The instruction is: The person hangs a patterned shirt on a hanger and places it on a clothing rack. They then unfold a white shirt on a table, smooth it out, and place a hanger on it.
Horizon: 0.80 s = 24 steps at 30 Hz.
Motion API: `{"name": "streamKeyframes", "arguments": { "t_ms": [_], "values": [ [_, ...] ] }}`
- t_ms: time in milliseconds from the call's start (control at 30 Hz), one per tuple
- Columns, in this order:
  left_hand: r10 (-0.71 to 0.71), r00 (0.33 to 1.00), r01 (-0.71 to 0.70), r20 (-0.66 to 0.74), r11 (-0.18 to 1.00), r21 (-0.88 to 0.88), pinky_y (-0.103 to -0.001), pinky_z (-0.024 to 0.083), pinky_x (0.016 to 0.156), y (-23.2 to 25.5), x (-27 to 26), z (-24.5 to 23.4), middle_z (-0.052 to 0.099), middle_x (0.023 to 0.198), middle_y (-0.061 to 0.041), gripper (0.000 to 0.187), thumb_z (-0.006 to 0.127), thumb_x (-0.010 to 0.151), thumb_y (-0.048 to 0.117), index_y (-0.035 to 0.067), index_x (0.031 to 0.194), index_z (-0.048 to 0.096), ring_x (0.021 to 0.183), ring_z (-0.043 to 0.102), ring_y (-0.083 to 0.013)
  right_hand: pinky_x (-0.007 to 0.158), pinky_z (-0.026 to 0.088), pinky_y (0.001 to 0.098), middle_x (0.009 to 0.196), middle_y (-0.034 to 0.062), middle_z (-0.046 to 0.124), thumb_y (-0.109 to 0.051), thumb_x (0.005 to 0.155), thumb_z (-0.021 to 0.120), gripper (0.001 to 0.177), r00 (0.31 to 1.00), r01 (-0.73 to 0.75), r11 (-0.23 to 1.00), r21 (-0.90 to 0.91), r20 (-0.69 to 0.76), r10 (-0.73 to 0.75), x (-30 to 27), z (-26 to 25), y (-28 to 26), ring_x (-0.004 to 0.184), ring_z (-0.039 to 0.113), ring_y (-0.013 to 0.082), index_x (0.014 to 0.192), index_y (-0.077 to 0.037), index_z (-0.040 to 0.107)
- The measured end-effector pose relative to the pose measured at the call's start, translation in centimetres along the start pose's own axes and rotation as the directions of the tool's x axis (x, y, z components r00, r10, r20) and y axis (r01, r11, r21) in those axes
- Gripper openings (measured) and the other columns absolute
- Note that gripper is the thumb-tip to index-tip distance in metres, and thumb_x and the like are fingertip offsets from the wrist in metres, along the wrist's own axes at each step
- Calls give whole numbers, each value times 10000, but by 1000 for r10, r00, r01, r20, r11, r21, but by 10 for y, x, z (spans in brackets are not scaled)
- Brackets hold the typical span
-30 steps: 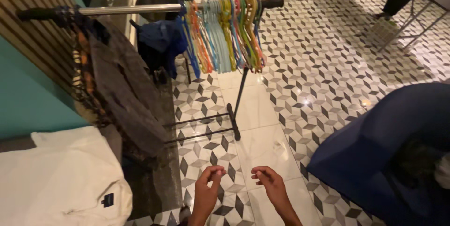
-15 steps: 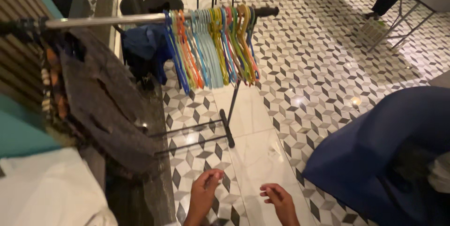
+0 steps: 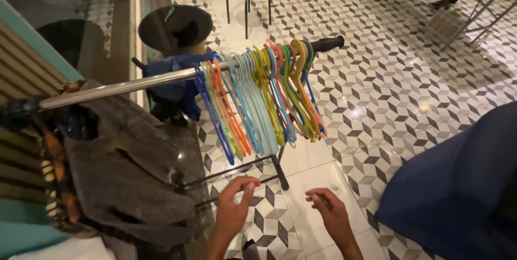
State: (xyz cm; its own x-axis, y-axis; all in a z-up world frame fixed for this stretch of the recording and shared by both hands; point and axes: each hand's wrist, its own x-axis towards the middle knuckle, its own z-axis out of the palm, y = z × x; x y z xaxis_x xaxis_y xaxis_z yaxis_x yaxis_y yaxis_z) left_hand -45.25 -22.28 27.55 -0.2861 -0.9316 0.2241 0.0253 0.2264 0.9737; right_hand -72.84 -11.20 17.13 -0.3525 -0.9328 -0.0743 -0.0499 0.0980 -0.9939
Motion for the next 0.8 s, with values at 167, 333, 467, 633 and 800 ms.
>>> {"name": "streamKeyframes", "arguments": {
  "t_ms": [167, 333, 467, 633, 800],
  "values": [
    [224, 971, -237, 79, 942, 240, -345, 551, 869, 45, 44, -16, 757, 1020, -122, 152, 671, 952, 131, 21, 1037, 733, 976, 735, -263, 867, 547, 309, 1096, 65, 750, -142, 994, 604, 218, 997, 82, 996, 28, 11, -83, 26, 21, -49, 1015, 706, 157, 1140, -17, 705],
    [307, 934, -342, 182, 915, 213, -377, 540, 890, 60, 80, -8, 751, 1013, -121, 136, 665, 973, 121, 23, 1048, 722, 982, 716, -278, 790, 535, 292, 1082, 57, 745, -146, 993, 601, 210, 995, 100, 991, -84, 24, -98, 38, 15, -79, 970, 712, 147, 1108, -29, 731],
    [367, 916, -397, 160, 883, 250, -407, 517, 967, 55, 99, 15, 744, 1066, -116, 124, 677, 972, 132, 38, 1035, 729, 1078, 686, -285, 752, 517, 291, 1047, 61, 755, -146, 986, 611, 206, 996, 85, 988, -129, 15, -84, 53, 3, -95, 925, 702, 141, 1102, -38, 742],
    [441, 893, -394, -92, 863, 315, -496, 379, 1174, 55, 103, 53, 618, 1406, -180, 161, 661, 971, 142, 55, 1080, 741, 1432, 493, -390, 778, 528, 288, 1064, 50, 747, -142, 998, 594, 203, 988, 154, 978, -138, 2, -155, 68, -18, -111, 938, 694, 137, 1093, -32, 736],
    [426, 904, -376, 1, 795, 476, -541, 325, 1217, 50, 128, 70, 546, 1525, -188, 288, 662, 978, 179, 56, 1234, 712, 1520, 388, -427, 813, 521, 291, 1071, 63, 741, -116, 997, 599, 190, 992, 124, 987, -103, 12, -124, 89, -28, -116, 960, 683, 143, 1104, -17, 721]
  ]
}}
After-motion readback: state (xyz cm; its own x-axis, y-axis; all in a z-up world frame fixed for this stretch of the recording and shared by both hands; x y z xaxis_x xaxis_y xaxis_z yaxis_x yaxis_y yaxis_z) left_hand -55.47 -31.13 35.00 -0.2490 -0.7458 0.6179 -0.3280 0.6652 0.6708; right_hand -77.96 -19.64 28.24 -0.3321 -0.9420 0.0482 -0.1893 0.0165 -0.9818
